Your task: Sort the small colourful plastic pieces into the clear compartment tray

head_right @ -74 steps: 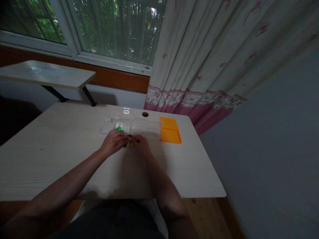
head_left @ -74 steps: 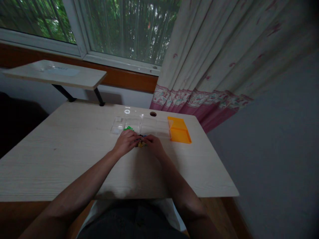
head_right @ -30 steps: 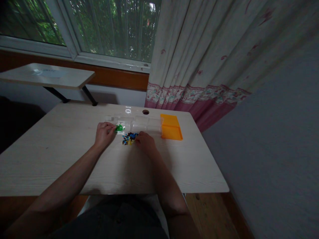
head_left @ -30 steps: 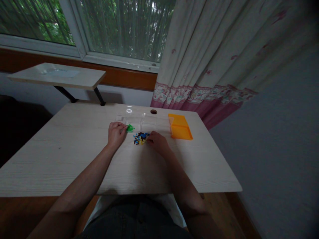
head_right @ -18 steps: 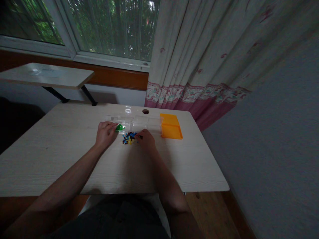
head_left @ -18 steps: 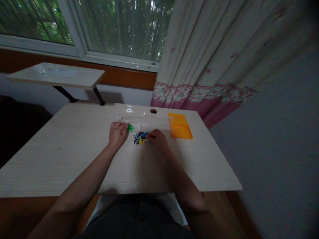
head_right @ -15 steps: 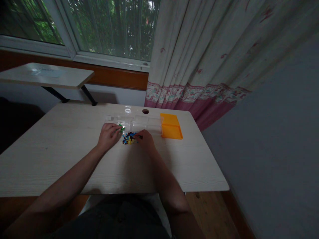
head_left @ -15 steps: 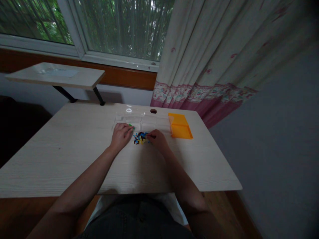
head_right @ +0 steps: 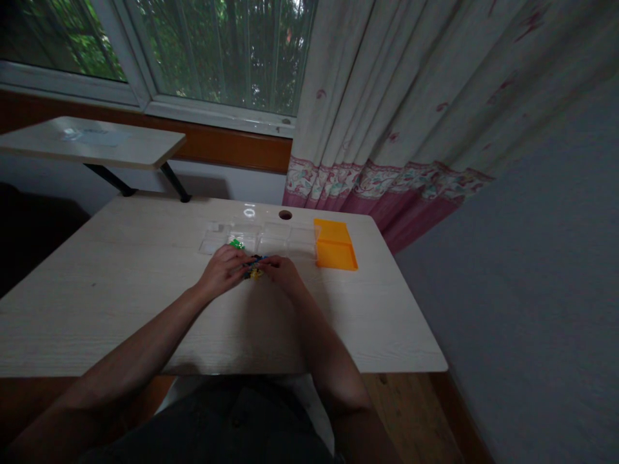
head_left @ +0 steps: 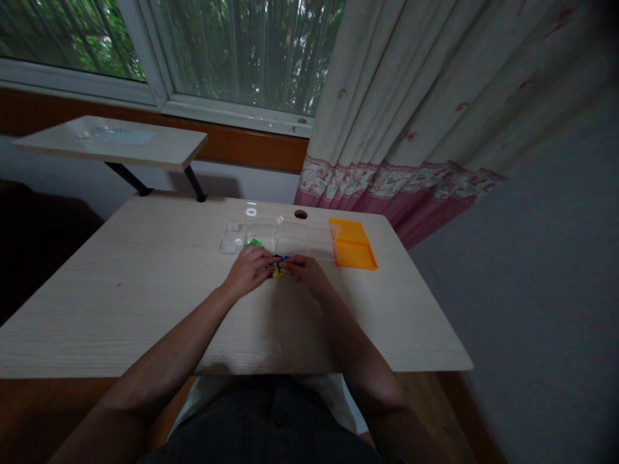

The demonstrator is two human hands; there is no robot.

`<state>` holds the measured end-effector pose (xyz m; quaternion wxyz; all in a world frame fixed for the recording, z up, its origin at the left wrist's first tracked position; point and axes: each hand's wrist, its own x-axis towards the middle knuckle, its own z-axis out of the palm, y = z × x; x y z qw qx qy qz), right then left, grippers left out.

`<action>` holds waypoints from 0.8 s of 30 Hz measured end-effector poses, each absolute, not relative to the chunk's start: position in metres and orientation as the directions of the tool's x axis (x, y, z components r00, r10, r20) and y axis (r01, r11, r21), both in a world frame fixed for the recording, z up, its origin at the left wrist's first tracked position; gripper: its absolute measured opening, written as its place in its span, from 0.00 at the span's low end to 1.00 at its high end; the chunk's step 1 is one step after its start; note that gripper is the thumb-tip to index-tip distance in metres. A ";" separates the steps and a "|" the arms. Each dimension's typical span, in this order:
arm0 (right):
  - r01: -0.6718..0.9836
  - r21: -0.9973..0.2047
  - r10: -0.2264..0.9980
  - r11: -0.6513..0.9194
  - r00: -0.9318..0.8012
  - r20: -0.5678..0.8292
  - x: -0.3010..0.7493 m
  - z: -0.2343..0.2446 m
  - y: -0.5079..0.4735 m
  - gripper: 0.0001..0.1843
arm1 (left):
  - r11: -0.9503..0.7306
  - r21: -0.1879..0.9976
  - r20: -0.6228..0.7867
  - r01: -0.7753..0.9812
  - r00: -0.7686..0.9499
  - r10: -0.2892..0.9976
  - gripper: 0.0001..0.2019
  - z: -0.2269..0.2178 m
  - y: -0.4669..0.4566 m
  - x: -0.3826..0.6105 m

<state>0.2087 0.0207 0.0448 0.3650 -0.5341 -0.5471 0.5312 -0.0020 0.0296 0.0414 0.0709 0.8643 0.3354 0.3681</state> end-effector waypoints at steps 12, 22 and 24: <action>0.143 -0.980 0.965 -0.137 -0.205 -0.165 0.206 0.040 0.020 0.23 | -0.788 0.294 0.658 0.541 0.483 0.577 0.10 0.033 0.032 -0.002; 0.605 -0.787 0.977 0.120 0.071 0.203 0.235 0.044 0.033 0.12 | -0.708 0.357 0.672 0.610 0.359 0.648 0.08 0.033 0.040 -0.011; 0.727 -0.676 0.966 0.121 0.072 0.249 0.244 0.047 0.033 0.10 | -0.666 0.383 0.670 0.640 0.304 0.677 0.09 0.032 0.044 -0.014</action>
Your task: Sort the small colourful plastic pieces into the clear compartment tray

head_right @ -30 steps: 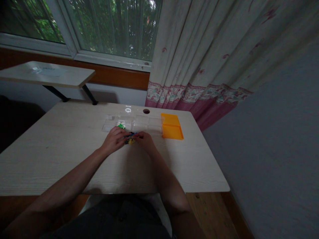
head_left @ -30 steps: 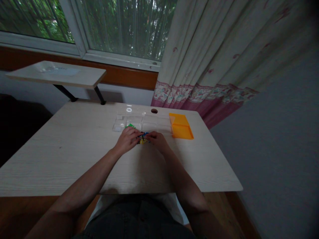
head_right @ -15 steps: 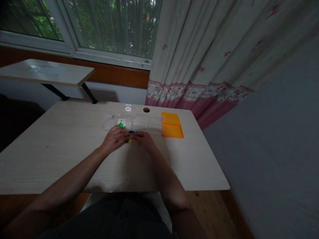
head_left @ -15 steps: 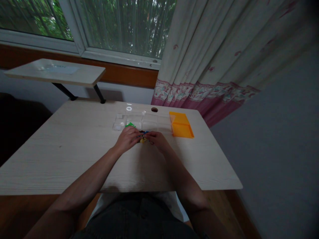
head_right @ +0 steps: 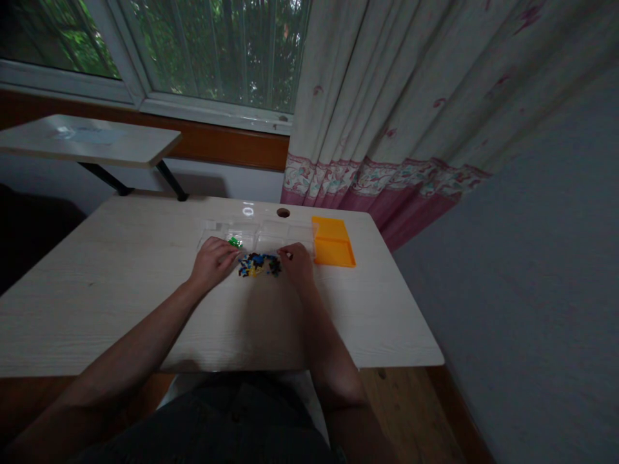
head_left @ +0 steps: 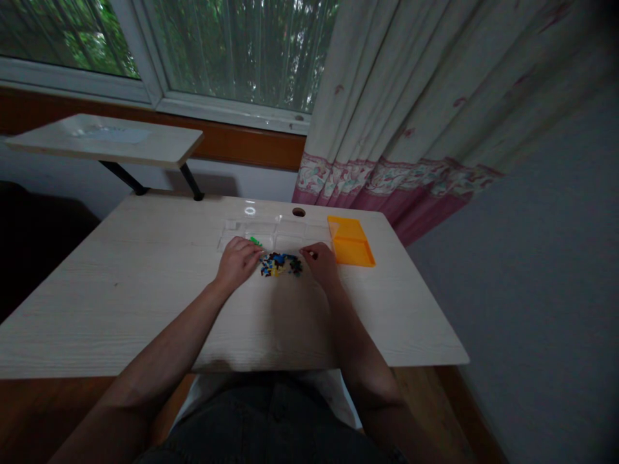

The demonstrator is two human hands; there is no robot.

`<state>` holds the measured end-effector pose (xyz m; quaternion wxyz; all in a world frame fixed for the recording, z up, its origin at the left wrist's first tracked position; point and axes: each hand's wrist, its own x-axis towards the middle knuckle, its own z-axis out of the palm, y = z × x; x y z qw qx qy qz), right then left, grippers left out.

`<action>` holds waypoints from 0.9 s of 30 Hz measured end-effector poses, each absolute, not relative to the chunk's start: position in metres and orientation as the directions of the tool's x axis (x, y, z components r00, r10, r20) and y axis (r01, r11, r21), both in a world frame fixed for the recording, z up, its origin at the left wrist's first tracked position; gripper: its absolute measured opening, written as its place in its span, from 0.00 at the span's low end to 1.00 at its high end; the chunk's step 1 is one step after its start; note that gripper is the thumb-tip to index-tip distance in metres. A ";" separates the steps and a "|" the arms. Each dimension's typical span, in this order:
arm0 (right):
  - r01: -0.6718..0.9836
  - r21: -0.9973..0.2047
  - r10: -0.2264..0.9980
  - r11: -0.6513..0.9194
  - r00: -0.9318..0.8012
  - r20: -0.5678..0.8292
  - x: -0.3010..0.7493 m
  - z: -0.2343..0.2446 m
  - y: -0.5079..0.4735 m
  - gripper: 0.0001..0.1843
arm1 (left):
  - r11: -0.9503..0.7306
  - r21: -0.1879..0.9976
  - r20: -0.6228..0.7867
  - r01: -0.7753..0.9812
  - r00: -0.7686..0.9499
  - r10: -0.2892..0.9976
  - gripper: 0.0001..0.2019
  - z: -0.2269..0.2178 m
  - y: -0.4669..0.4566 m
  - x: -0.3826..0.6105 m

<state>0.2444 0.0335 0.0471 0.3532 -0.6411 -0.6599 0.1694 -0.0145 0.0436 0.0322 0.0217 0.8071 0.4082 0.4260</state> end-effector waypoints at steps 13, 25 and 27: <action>0.943 -0.276 0.983 0.183 -0.181 0.034 0.233 0.057 0.020 0.11 | -0.454 0.457 0.648 0.765 0.063 0.759 0.12 0.021 0.061 -0.031; 0.957 -0.199 0.977 0.214 -0.208 0.051 0.223 0.059 0.016 0.11 | -0.408 0.477 0.623 0.778 0.027 0.781 0.12 0.015 0.064 -0.034; 0.957 -0.202 0.978 0.210 -0.206 0.040 0.222 0.058 0.017 0.11 | -0.398 0.486 0.621 0.778 0.013 0.784 0.11 0.015 0.064 -0.034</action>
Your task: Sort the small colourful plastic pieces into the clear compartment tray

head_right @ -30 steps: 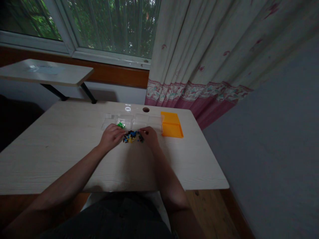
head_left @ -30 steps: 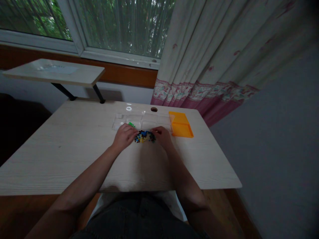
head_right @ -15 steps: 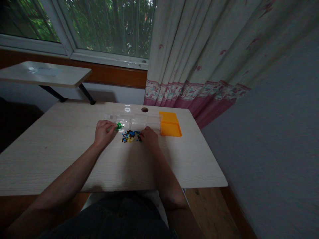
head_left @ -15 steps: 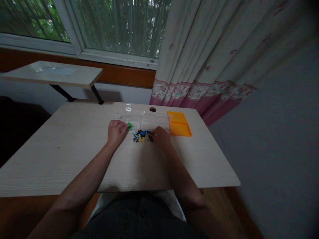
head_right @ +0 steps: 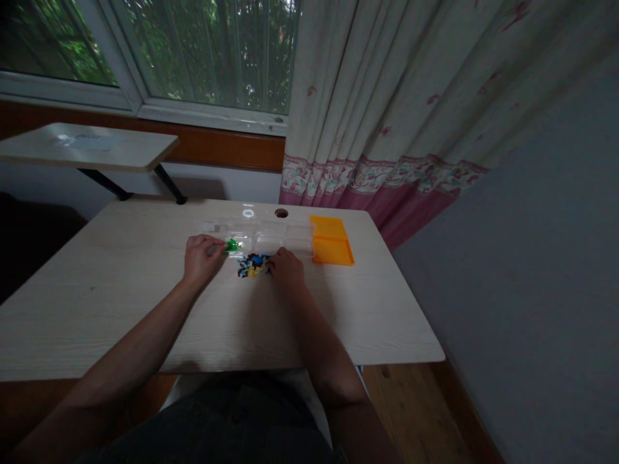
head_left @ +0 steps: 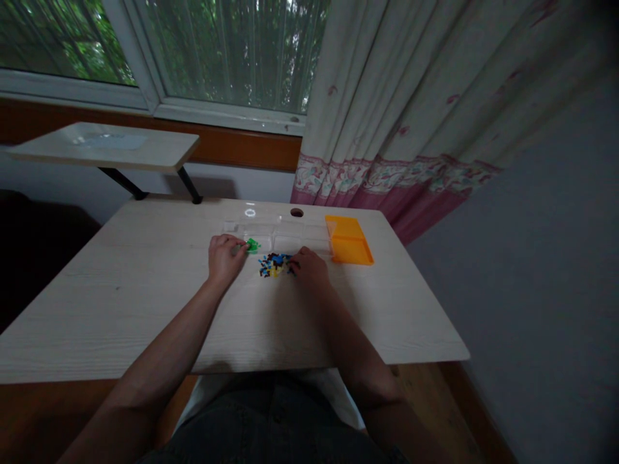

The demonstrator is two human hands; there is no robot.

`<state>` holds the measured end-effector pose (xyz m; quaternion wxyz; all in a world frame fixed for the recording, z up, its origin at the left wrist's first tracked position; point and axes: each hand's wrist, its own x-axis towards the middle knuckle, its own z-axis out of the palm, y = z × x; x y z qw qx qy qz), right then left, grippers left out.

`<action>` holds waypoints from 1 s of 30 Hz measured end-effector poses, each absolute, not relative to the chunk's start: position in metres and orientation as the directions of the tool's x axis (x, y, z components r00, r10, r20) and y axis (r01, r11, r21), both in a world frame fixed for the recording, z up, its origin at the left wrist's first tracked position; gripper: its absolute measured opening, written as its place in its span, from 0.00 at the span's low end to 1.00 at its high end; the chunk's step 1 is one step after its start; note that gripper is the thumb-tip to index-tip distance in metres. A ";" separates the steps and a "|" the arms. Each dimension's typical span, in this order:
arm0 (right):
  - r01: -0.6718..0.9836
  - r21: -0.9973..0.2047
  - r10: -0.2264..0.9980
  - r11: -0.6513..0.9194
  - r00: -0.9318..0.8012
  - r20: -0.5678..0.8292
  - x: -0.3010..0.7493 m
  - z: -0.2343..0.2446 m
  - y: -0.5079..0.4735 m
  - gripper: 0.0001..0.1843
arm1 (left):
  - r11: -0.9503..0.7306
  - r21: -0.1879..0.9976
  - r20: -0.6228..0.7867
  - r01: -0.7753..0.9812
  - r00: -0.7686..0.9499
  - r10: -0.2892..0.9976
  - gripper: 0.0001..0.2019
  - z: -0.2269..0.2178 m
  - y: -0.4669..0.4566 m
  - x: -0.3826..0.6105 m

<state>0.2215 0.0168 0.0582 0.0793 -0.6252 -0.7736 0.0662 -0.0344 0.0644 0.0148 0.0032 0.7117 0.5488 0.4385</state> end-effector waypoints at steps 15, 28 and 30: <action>0.963 -0.179 0.980 0.199 -0.194 0.044 0.215 0.055 0.016 0.13 | -0.376 0.495 0.593 0.784 0.012 0.805 0.14 0.015 0.064 -0.037; 0.955 -0.227 0.982 0.189 -0.179 0.064 0.217 0.053 0.018 0.10 | -0.512 0.451 0.630 0.731 0.146 0.763 0.12 0.025 0.053 -0.024; 0.950 -0.255 0.983 0.182 -0.169 0.072 0.218 0.052 0.018 0.09 | -0.529 0.446 0.627 0.722 0.169 0.760 0.12 0.025 0.051 -0.022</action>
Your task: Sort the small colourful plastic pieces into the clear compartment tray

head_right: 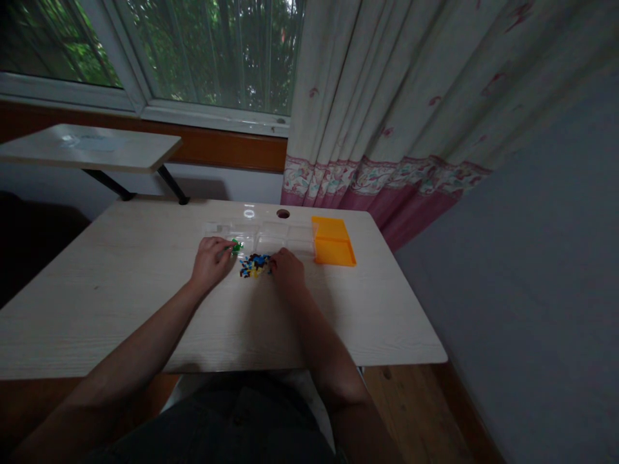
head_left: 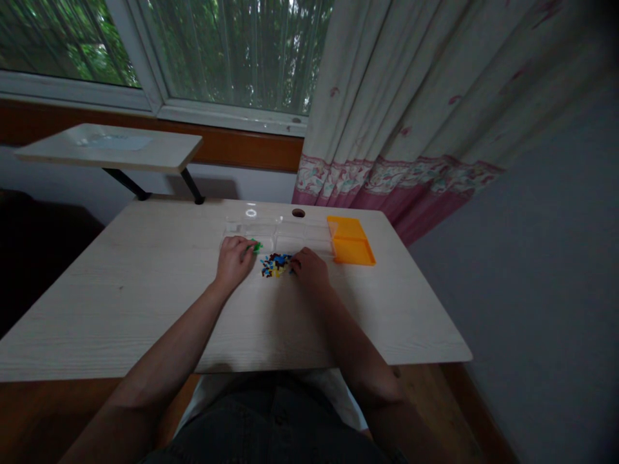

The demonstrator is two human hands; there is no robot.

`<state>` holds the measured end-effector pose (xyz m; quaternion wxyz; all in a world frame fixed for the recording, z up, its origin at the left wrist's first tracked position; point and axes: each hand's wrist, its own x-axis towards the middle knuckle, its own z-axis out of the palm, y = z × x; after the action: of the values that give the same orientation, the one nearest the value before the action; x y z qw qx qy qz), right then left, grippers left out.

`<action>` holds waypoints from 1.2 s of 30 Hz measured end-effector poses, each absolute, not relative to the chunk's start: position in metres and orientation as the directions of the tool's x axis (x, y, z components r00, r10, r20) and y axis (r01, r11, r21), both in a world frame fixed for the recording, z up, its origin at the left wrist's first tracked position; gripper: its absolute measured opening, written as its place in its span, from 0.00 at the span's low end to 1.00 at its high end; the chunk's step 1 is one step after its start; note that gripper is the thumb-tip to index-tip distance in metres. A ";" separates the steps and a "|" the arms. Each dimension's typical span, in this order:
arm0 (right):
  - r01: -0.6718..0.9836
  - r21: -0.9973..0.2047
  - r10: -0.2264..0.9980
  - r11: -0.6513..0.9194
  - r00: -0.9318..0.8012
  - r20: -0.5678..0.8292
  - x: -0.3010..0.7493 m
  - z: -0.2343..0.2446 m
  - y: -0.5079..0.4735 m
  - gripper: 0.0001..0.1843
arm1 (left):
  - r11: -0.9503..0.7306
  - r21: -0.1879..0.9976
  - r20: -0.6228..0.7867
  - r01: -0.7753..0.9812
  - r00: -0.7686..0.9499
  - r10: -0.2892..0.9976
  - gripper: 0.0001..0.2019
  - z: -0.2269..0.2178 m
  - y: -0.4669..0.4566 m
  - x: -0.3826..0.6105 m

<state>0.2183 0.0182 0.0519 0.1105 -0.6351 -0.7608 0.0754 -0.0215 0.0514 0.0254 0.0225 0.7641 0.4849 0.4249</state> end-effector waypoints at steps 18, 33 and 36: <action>0.165 -0.983 0.976 -0.079 -0.189 -0.110 0.205 0.047 0.020 0.20 | -0.736 0.394 0.623 0.550 0.430 0.654 0.13 0.033 0.027 0.007; 0.020 -0.989 0.952 -0.147 -0.268 -0.147 0.202 0.051 0.016 0.23 | -0.748 0.386 0.692 0.540 0.367 0.622 0.10 0.035 0.028 0.005; 0.047 -0.991 0.952 -0.129 -0.273 -0.137 0.202 0.049 0.016 0.24 | -0.745 0.387 0.686 0.543 0.370 0.626 0.10 0.037 0.027 0.004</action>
<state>0.2023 0.0163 0.0490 0.3835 -0.4650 -0.5371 0.5901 0.0045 0.0273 0.0366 0.0475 0.8264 0.3537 0.4356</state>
